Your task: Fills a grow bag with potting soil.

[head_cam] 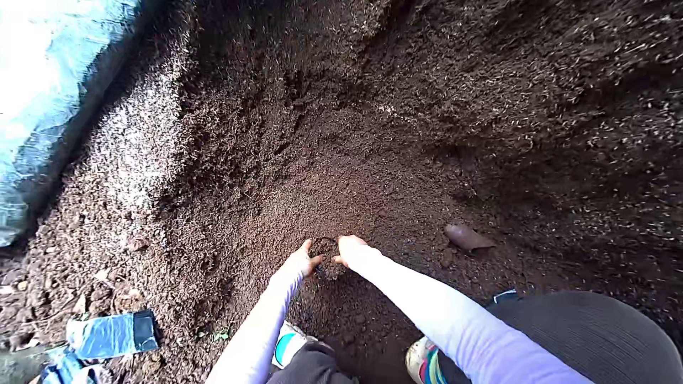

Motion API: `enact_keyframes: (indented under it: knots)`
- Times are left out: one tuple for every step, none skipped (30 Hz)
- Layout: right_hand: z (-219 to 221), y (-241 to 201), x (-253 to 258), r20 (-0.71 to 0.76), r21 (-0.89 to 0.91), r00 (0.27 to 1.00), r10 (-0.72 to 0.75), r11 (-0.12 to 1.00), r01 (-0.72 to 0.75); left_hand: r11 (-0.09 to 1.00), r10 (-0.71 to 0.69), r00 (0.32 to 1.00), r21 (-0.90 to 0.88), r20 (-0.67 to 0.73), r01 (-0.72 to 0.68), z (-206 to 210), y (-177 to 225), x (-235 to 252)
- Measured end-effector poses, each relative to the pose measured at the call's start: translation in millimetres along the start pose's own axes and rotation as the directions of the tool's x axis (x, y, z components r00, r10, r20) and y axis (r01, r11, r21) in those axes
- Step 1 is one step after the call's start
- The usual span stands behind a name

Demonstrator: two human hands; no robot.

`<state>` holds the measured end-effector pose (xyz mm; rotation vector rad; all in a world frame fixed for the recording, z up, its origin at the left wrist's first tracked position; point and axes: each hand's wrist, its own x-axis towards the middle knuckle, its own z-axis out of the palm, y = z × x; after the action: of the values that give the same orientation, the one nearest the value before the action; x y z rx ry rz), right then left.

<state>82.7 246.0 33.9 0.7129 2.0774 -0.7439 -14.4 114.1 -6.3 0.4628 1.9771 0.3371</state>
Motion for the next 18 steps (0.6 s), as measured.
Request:
enact_keyframes:
  knots:
    - [0,-4,-3,-0.010,-0.025,1.000,-0.002,1.000,0.001,0.997,-0.015,1.000,0.080,-0.024,0.017,0,5,-2]
    - [0,-6,-6,-0.017,-0.043,1.000,-0.014,0.999,0.013,0.987,-0.027,0.999,0.155,-0.047,0.034,-1,10,-7]
    - [0,-5,-6,-0.018,-0.056,0.999,-0.047,0.997,0.045,0.976,-0.029,0.997,0.213,-0.069,0.043,0,13,-11]
    - [-1,3,0,-0.019,-0.047,0.995,-0.099,0.994,0.098,0.970,-0.009,0.996,0.240,-0.094,0.031,0,11,-14]
    - [-4,15,10,-0.021,0.011,0.988,-0.154,0.988,0.154,0.971,0.038,0.991,0.240,-0.131,-0.006,1,5,-15]
    - [-9,30,20,-0.022,0.139,0.981,-0.195,0.971,0.196,0.975,0.118,0.975,0.210,-0.186,-0.078,2,-3,-15]
    - [-14,46,26,-0.016,0.321,0.973,-0.229,0.921,0.222,0.968,0.225,0.935,0.171,-0.273,-0.183,6,-12,-19]
    - [-15,62,32,-0.010,0.478,0.968,-0.252,0.849,0.226,0.929,0.368,0.842,0.201,-0.393,-0.312,14,-21,-24]
    - [-10,76,44,-0.043,0.523,0.965,-0.259,0.817,0.242,0.852,0.524,0.692,0.320,-0.496,-0.415,22,-27,-28]
    - [2,89,61,-0.099,0.446,0.961,-0.259,0.852,0.275,0.733,0.680,0.532,0.488,-0.504,-0.474,27,-30,-31]
    - [19,101,77,-0.137,0.318,0.956,-0.261,0.902,0.292,0.590,0.804,0.425,0.649,-0.416,-0.481,30,-30,-34]
    - [39,110,87,-0.133,0.214,0.955,-0.266,0.933,0.290,0.441,0.883,0.374,0.777,-0.284,-0.450,33,-28,-36]
    - [59,117,92,-0.113,0.148,0.958,-0.264,0.949,0.279,0.325,0.913,0.369,0.854,-0.172,-0.405,37,-25,-36]
    - [76,120,91,-0.080,0.108,0.966,-0.246,0.961,0.253,0.245,0.921,0.376,0.901,-0.101,-0.358,40,-22,-33]
    - [90,121,88,-0.064,0.078,0.972,-0.226,0.970,0.231,0.196,0.925,0.375,0.926,-0.066,-0.322,43,-20,-30]
    - [100,121,85,-0.054,0.060,0.976,-0.210,0.975,0.213,0.172,0.926,0.373,0.938,-0.051,-0.301,43,-17,-26]
    - [106,120,82,-0.037,0.057,0.979,-0.201,0.978,0.202,0.162,0.926,0.374,0.941,-0.041,-0.296,43,-14,-23]
    - [109,119,79,-0.014,0.065,0.981,-0.193,0.979,0.193,0.169,0.921,0.389,0.936,-0.038,-0.309,43,-12,-21]
